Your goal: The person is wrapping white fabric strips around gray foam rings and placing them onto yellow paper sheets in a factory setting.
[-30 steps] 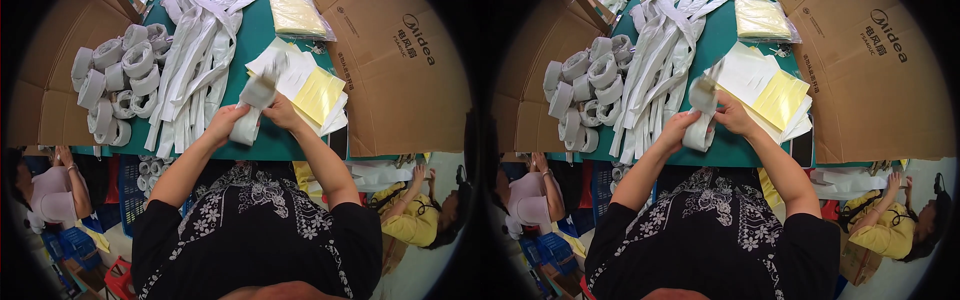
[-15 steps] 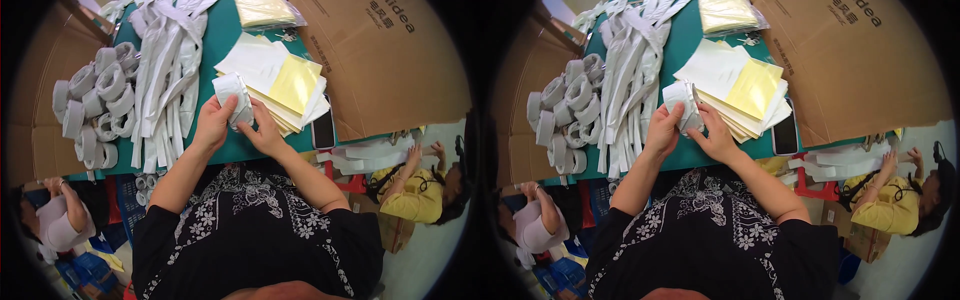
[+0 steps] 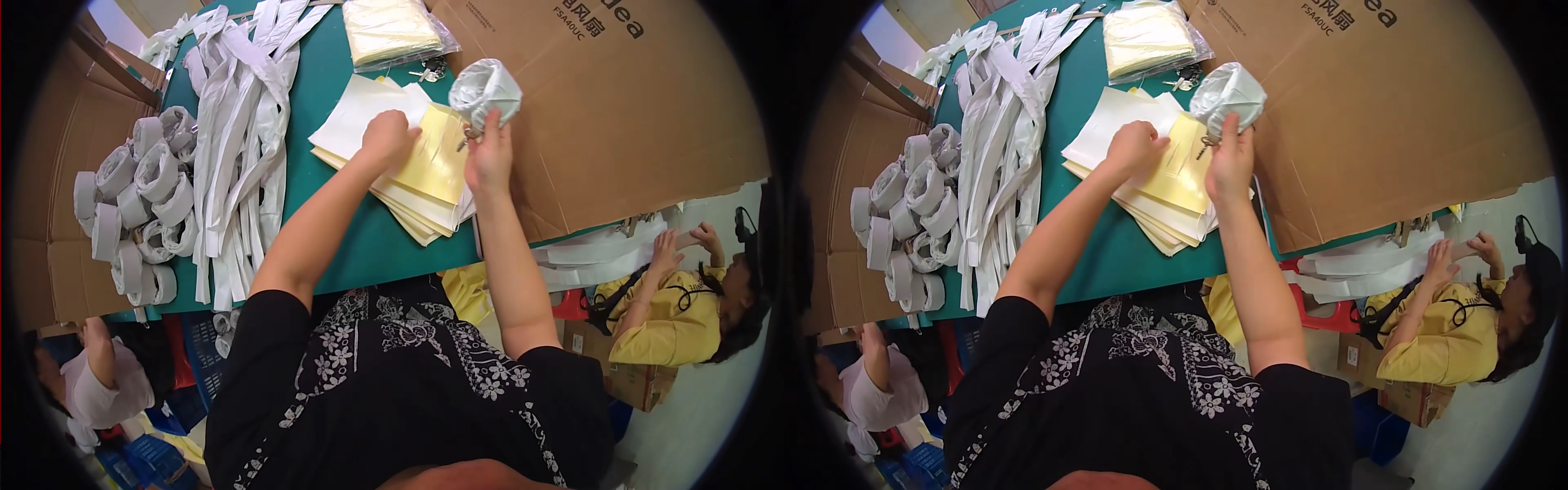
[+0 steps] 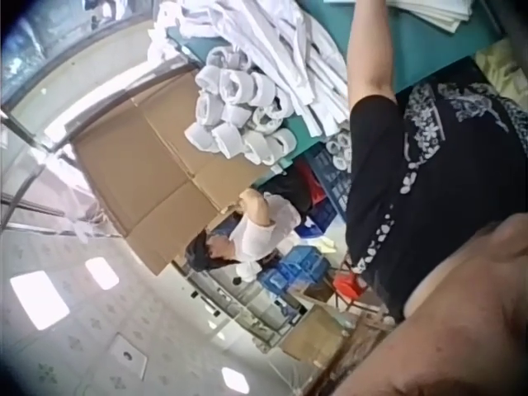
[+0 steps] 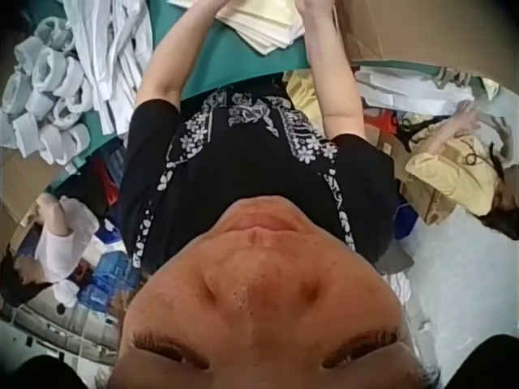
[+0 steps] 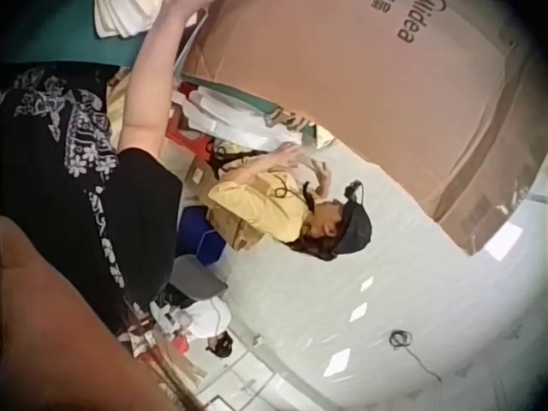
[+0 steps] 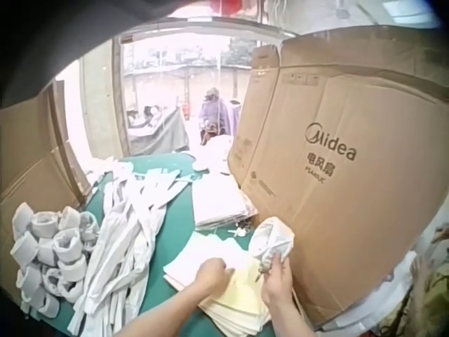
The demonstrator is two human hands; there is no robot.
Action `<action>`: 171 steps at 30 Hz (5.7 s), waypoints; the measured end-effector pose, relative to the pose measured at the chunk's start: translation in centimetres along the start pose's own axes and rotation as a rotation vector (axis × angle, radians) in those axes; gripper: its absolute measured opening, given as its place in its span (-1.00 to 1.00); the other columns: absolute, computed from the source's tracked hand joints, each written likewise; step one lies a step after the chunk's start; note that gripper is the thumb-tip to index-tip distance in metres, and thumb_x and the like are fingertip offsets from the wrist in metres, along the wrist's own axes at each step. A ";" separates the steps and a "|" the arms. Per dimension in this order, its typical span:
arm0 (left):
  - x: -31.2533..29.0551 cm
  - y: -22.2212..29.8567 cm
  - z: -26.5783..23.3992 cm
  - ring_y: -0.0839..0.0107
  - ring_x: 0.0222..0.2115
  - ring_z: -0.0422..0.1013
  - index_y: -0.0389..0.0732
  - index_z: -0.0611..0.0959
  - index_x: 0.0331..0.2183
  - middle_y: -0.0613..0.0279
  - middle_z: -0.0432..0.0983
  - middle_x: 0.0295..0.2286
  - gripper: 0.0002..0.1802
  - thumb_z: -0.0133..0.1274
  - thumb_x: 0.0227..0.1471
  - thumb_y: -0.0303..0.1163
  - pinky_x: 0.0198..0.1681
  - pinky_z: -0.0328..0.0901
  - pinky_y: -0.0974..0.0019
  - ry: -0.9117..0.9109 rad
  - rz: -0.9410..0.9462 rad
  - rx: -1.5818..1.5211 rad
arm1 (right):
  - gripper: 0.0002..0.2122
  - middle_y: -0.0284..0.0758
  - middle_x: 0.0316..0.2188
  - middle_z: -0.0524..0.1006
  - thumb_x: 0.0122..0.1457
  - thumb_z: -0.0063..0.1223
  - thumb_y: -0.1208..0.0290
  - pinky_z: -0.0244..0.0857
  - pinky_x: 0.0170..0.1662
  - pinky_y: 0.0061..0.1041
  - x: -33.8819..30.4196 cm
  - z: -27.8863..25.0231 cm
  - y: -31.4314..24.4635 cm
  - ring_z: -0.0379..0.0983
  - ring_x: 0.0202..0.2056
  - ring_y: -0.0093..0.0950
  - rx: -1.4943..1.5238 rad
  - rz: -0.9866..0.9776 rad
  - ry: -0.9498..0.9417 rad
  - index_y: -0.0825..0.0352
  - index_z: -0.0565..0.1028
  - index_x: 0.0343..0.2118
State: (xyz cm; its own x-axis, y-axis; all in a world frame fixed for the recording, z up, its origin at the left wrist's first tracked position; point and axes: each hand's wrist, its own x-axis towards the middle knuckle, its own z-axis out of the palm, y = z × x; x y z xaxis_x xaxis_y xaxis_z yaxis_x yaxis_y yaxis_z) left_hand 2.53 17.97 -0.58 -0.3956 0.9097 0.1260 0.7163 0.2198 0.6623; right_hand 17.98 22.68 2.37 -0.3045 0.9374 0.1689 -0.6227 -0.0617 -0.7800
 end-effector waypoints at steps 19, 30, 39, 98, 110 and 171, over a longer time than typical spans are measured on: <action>3.3 -5.6 -5.1 0.51 -0.38 0.40 -0.21 0.57 -0.37 0.28 0.50 -0.38 -0.86 0.08 -0.02 -0.38 -0.26 0.29 0.43 -0.451 -0.217 -1.184 | -0.70 -0.41 -0.19 0.43 0.22 -0.16 0.27 0.20 -0.11 -0.63 0.9 -3.0 7.6 0.34 -0.19 -0.62 -0.241 0.018 -0.061 0.35 0.32 -0.08; -10.8 -3.0 -19.1 0.73 -0.67 0.17 -0.19 0.53 -0.37 0.48 0.37 -0.62 -0.82 -0.03 0.05 -0.29 -0.62 0.01 0.64 0.049 -0.108 -0.974 | -0.67 -0.24 -0.35 0.44 0.13 -0.02 0.17 0.24 -0.36 -0.58 -0.7 2.4 4.5 0.38 -0.44 -0.47 -0.993 -0.268 -0.391 0.41 0.41 -0.27; -15.1 -0.5 -13.9 0.75 -0.71 0.16 -0.19 0.48 -0.67 0.48 0.31 -0.75 -0.67 0.15 -0.06 -0.22 -0.67 0.02 0.61 -0.035 -0.221 -0.695 | -0.69 -0.12 -0.30 0.39 0.14 -0.06 0.21 0.26 -0.20 -0.40 -7.9 9.2 1.1 0.38 -0.30 -0.21 -0.878 0.167 -0.648 0.41 0.42 -0.26; -19.6 -5.4 -14.0 0.37 -0.14 0.35 -0.20 0.37 -0.03 0.22 0.40 -0.17 -0.30 0.26 -0.29 -0.56 -0.08 0.27 0.30 -0.084 0.077 -1.546 | -0.58 -0.13 0.02 0.18 -0.23 0.33 0.38 0.31 -0.16 -0.44 -11.5 16.2 -1.3 0.35 -0.16 -0.38 -0.774 -0.225 -0.816 0.33 0.47 -0.23; -21.6 -6.5 -15.9 0.45 -0.40 0.31 -0.22 0.51 -0.24 0.34 0.34 -0.44 -0.44 0.33 -0.35 -0.24 -0.34 0.22 0.40 0.414 -0.253 -0.529 | -0.75 -0.30 -0.37 0.43 -0.17 0.27 0.42 0.21 -0.18 -0.49 -8.9 14.1 -0.3 0.33 -0.26 -0.42 -0.884 -0.280 -0.954 0.37 0.51 -0.39; -21.4 -6.5 -19.6 0.20 -0.35 0.37 -0.21 0.40 -0.54 0.14 0.36 -0.39 -0.81 0.06 -0.33 -0.45 -0.31 0.34 0.27 0.121 0.961 0.368 | -0.69 -0.51 -0.63 0.41 0.18 -0.11 0.14 0.07 -0.57 -0.69 -12.0 15.7 4.8 0.22 -0.63 -0.70 -0.715 1.058 -0.826 0.32 0.51 -0.44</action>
State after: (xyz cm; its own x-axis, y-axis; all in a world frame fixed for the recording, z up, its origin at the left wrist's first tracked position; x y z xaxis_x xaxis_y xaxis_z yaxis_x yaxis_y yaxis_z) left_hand -4.86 -9.86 6.88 0.3956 0.7212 0.5686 0.8835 -0.4679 -0.0213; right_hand 7.30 5.77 6.08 -0.8300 0.1067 -0.5475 0.5291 -0.1602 -0.8333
